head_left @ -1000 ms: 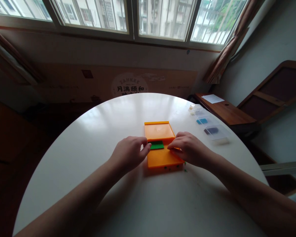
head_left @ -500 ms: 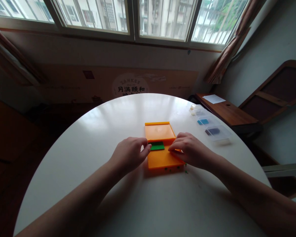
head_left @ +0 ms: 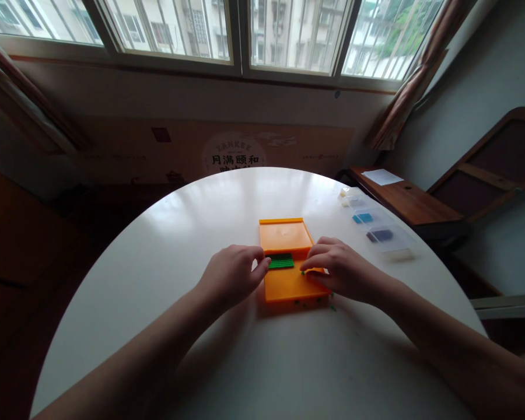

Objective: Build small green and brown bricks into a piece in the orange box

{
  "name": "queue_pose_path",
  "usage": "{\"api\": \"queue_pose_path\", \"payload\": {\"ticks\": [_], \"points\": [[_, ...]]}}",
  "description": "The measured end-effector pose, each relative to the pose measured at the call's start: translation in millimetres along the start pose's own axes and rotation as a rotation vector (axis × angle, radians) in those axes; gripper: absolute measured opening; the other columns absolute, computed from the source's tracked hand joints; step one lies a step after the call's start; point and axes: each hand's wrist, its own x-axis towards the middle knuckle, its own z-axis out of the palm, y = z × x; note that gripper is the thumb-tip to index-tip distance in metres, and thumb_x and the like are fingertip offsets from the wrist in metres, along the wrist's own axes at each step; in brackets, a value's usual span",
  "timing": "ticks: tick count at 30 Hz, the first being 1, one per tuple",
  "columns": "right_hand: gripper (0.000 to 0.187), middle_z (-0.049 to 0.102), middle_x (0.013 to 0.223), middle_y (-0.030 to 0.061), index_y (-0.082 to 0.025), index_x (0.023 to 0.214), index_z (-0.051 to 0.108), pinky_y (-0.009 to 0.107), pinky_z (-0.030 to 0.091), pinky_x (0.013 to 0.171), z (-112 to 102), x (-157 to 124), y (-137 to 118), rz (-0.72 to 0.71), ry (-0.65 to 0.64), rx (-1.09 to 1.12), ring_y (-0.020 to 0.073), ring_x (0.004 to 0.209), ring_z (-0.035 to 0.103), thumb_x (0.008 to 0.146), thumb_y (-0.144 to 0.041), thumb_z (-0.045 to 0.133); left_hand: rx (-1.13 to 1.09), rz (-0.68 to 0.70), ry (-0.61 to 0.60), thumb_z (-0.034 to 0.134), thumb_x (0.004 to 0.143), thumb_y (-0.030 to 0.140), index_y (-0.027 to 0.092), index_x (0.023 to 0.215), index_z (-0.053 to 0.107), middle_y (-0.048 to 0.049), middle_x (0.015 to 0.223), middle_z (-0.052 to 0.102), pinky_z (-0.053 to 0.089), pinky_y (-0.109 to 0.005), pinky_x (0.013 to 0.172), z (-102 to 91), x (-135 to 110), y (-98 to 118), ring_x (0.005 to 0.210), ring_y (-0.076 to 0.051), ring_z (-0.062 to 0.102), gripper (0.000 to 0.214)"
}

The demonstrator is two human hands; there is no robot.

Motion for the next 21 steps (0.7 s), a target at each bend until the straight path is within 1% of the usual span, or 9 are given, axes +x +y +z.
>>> {"api": "queue_pose_path", "payload": {"ticks": [4,11,15,18,21], "points": [[0.020,0.068,0.091,0.0023,-0.026,0.096,0.073,0.030,0.041,0.078,-1.1,-2.0,2.1,0.015,0.025,-0.016,0.0166,0.084,0.054,0.082,-0.015,0.064,0.006,-0.005,0.000,0.042,0.089,0.043,0.023,0.075,0.063,-0.0025,0.070,0.065,0.027,-0.026,0.053,-0.3,0.7,0.5,0.061,-0.016,0.054,0.033],[0.012,0.068,0.086,0.0035,-0.024,0.087,0.074,0.030,0.041,0.076,2.4,2.3,-3.2,0.029,0.008,-0.037,0.0164,0.082,0.054,0.084,-0.018,0.064,0.019,-0.032,-0.017,0.041,0.090,0.043,0.023,0.074,0.063,-0.0028,0.072,0.066,0.027,-0.027,0.053,-0.3,-0.4,1.1,0.063,-0.016,0.055,0.034],[0.011,0.068,0.085,0.0045,-0.023,0.086,0.074,0.031,0.041,0.076,7.2,6.3,-3.5,0.086,0.072,-0.089,0.0173,0.080,0.054,0.083,-0.019,0.065,0.012,-0.030,-0.029,0.042,0.089,0.044,0.024,0.075,0.063,-0.0025,0.074,0.067,0.028,-0.027,0.053,-0.7,-0.9,1.4,0.064,-0.017,0.056,0.033],[0.012,0.068,0.087,0.0046,-0.023,0.088,0.074,0.031,0.042,0.077,7.1,7.6,-3.0,0.121,0.121,-0.111,0.0175,0.081,0.054,0.083,-0.018,0.064,0.021,-0.038,-0.033,0.042,0.089,0.045,0.024,0.076,0.064,-0.0023,0.075,0.068,0.030,-0.027,0.054,-1.3,-0.2,1.8,0.067,-0.019,0.058,0.033],[0.013,0.066,0.087,0.0041,-0.024,0.088,0.074,0.029,0.041,0.076,2.0,5.7,-2.9,0.112,0.120,-0.109,0.0172,0.082,0.053,0.085,-0.017,0.062,0.036,-0.090,-0.068,0.043,0.088,0.047,0.025,0.074,0.064,-0.0031,0.076,0.069,0.031,-0.027,0.053,-2.1,0.5,2.8,0.069,-0.020,0.059,0.034]]}}
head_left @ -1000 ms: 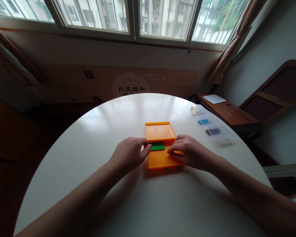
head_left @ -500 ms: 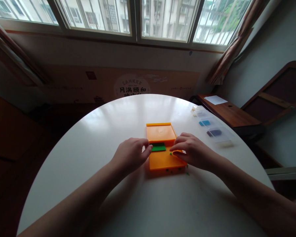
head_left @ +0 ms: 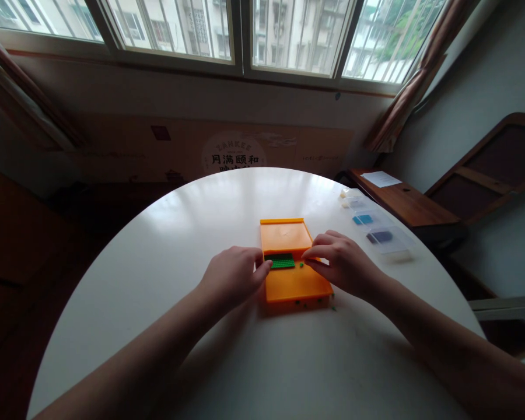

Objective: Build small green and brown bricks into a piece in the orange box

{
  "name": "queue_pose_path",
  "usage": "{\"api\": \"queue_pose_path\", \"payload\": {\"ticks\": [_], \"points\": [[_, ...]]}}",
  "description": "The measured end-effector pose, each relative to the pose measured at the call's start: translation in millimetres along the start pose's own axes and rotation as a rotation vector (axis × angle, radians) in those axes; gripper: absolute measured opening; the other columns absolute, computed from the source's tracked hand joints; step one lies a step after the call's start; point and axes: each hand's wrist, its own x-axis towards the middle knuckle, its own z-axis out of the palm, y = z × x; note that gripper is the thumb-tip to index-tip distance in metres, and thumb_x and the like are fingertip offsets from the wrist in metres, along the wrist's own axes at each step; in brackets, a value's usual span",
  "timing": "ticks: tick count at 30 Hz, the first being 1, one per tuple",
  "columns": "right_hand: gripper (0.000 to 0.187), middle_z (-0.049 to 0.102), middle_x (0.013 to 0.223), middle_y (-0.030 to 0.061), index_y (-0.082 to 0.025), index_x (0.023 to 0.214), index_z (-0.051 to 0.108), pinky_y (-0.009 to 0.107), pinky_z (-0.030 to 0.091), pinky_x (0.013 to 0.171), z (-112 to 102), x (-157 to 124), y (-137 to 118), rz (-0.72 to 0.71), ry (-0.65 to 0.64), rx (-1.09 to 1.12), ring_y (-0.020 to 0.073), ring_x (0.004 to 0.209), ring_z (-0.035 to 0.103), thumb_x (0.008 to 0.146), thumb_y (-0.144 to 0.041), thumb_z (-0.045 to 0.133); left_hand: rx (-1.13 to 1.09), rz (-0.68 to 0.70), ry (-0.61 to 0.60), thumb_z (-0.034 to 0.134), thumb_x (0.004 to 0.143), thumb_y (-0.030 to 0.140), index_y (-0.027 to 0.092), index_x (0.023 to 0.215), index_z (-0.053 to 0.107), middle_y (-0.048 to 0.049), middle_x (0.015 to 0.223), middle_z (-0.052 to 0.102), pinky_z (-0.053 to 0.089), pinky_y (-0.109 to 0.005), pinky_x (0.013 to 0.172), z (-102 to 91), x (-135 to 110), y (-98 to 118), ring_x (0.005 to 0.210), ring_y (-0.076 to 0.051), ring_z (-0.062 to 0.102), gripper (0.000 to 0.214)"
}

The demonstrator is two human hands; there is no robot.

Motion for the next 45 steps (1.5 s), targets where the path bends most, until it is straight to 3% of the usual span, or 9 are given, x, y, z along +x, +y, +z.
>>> {"api": "queue_pose_path", "payload": {"ticks": [11,20,30,45], "points": [[0.014,0.063,0.086,0.0048,-0.028,0.089,0.076,0.030,0.041,0.072,3,0,3,-0.025,-0.059,-0.016,0.0167,0.079,0.053,0.084,-0.022,0.065,-0.036,-0.057,-0.064,0.045,0.086,0.051,0.025,0.079,0.066,-0.0040,0.080,0.070,0.034,-0.028,0.054,4.1,1,1,0.070,-0.021,0.061,0.034],[0.021,0.062,0.087,0.0046,-0.031,0.102,0.074,0.028,0.041,0.071,9,8,9,-0.045,-0.067,-0.036,0.0154,0.077,0.053,0.087,-0.023,0.061,-0.041,-0.063,-0.074,0.046,0.086,0.050,0.024,0.077,0.066,-0.0047,0.078,0.069,0.034,-0.028,0.053,2.3,1,3,0.069,-0.021,0.061,0.034],[0.026,0.059,0.084,0.0041,-0.030,0.101,0.074,0.029,0.042,0.073,9,4,8,0.009,-0.046,-0.018,0.0164,0.079,0.053,0.085,-0.016,0.060,-0.042,-0.061,-0.077,0.045,0.086,0.050,0.025,0.077,0.066,-0.0046,0.078,0.069,0.033,-0.028,0.053,3.3,1,2,0.068,-0.021,0.060,0.034],[0.020,0.062,0.083,0.0049,-0.028,0.096,0.075,0.029,0.040,0.071,10,11,1,0.043,-0.076,-0.068,0.0174,0.080,0.055,0.087,-0.022,0.059,-0.037,-0.056,-0.067,0.045,0.086,0.051,0.025,0.076,0.065,-0.0035,0.077,0.069,0.031,-0.028,0.052,4.0,2,2,0.066,-0.020,0.060,0.034]]}}
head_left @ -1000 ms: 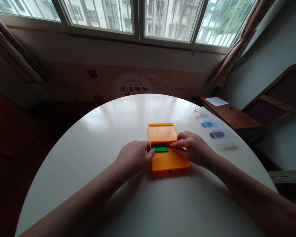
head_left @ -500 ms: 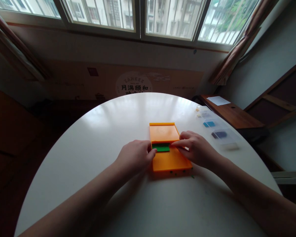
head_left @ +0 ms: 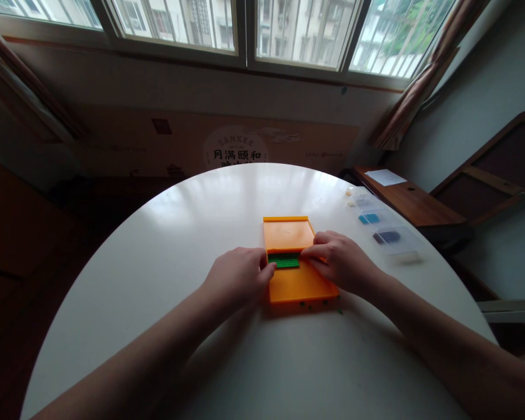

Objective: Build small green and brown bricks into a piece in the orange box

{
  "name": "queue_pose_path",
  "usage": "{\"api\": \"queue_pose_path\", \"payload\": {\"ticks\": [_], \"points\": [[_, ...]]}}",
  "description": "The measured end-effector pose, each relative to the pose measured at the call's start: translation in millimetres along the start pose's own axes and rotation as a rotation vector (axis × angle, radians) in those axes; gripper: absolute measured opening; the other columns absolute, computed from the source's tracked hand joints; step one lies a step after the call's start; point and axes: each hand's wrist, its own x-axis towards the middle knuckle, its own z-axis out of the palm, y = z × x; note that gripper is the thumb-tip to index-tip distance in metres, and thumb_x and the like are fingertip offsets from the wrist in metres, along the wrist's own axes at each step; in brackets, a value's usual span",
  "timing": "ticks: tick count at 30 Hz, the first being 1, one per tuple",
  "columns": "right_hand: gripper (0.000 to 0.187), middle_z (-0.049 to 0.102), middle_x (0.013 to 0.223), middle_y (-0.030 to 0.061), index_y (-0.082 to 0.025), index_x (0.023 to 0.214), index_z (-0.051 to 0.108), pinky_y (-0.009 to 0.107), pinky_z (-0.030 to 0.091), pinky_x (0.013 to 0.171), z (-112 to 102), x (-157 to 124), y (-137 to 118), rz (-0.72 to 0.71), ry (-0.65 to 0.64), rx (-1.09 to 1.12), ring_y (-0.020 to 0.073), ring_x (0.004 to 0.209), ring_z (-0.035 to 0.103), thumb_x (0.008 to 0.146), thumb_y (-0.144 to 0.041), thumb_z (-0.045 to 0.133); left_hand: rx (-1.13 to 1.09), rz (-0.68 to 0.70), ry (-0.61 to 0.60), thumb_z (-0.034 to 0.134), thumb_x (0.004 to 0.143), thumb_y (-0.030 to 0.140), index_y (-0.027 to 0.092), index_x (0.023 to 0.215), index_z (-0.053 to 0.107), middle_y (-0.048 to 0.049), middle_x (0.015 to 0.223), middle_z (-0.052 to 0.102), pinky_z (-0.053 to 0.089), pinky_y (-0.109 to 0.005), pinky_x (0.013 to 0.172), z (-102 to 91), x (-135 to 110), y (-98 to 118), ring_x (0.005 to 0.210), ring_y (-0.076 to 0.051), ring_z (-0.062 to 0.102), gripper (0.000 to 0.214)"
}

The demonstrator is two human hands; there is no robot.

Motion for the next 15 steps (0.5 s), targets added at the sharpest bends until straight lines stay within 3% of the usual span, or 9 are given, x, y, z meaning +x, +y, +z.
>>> {"api": "queue_pose_path", "payload": {"ticks": [15], "points": [[0.019,0.062,0.084,0.0043,-0.028,0.094,0.075,0.028,0.039,0.072,-0.5,0.6,-3.3,0.018,-0.010,0.010,0.0167,0.082,0.054,0.088,-0.022,0.058,0.015,-0.019,-0.021,0.045,0.086,0.050,0.025,0.076,0.065,-0.0034,0.078,0.069,0.032,-0.028,0.052,-1.2,-0.4,2.0,0.067,-0.021,0.060,0.033]]}}
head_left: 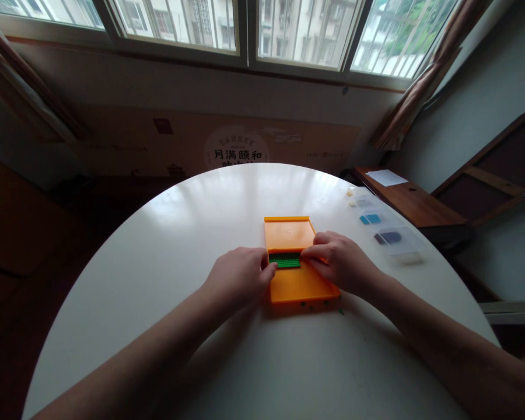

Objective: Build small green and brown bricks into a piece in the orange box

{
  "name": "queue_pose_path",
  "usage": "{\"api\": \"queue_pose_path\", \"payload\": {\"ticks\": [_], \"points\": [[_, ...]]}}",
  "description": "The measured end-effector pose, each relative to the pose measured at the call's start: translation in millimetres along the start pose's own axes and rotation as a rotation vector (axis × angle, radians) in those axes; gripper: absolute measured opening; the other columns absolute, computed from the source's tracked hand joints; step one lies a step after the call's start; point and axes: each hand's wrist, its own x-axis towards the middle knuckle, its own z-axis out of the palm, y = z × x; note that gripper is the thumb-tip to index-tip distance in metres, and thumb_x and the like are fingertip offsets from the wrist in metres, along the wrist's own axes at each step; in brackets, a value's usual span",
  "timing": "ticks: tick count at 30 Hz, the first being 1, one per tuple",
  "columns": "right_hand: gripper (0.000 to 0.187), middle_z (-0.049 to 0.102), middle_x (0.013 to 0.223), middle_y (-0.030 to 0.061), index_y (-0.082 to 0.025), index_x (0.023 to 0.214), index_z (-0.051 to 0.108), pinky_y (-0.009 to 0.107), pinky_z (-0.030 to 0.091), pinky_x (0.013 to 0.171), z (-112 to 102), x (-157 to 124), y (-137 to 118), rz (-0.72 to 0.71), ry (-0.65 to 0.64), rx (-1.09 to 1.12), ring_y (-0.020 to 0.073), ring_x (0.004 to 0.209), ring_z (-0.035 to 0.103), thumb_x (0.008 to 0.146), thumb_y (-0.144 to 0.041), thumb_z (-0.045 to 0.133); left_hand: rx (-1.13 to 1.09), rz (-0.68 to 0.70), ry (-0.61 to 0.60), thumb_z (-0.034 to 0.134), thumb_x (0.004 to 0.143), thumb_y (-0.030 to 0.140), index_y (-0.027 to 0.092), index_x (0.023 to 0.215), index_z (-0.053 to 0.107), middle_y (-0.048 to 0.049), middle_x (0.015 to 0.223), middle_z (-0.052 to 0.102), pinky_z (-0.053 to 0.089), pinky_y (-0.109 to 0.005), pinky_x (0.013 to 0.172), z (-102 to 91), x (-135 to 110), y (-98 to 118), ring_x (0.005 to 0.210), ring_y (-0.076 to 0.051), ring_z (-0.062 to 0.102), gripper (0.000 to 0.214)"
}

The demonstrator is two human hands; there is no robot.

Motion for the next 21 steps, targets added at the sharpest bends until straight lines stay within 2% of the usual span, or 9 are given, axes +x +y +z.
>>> {"api": "queue_pose_path", "payload": {"ticks": [15,21], "points": [[0.020,0.063,0.086,0.0047,-0.028,0.095,0.075,0.028,0.040,0.073,-4,0,-2,-0.023,-0.003,-0.024,0.0171,0.082,0.053,0.088,-0.021,0.057,-0.015,-0.002,0.000,0.045,0.085,0.051,0.026,0.077,0.065,-0.0026,0.078,0.069,0.030,-0.028,0.052,-0.3,1,-1,0.067,-0.020,0.060,0.033],[0.021,0.064,0.085,0.0049,-0.023,0.096,0.073,0.030,0.040,0.075,-19,-8,-3,-0.060,0.092,-0.003,0.0172,0.081,0.051,0.089,-0.018,0.055,0.003,-0.006,-0.001,0.043,0.087,0.051,0.025,0.074,0.061,-0.0023,0.076,0.068,0.027,-0.028,0.052,-1.8,1,-1,0.066,-0.020,0.058,0.034]]}}
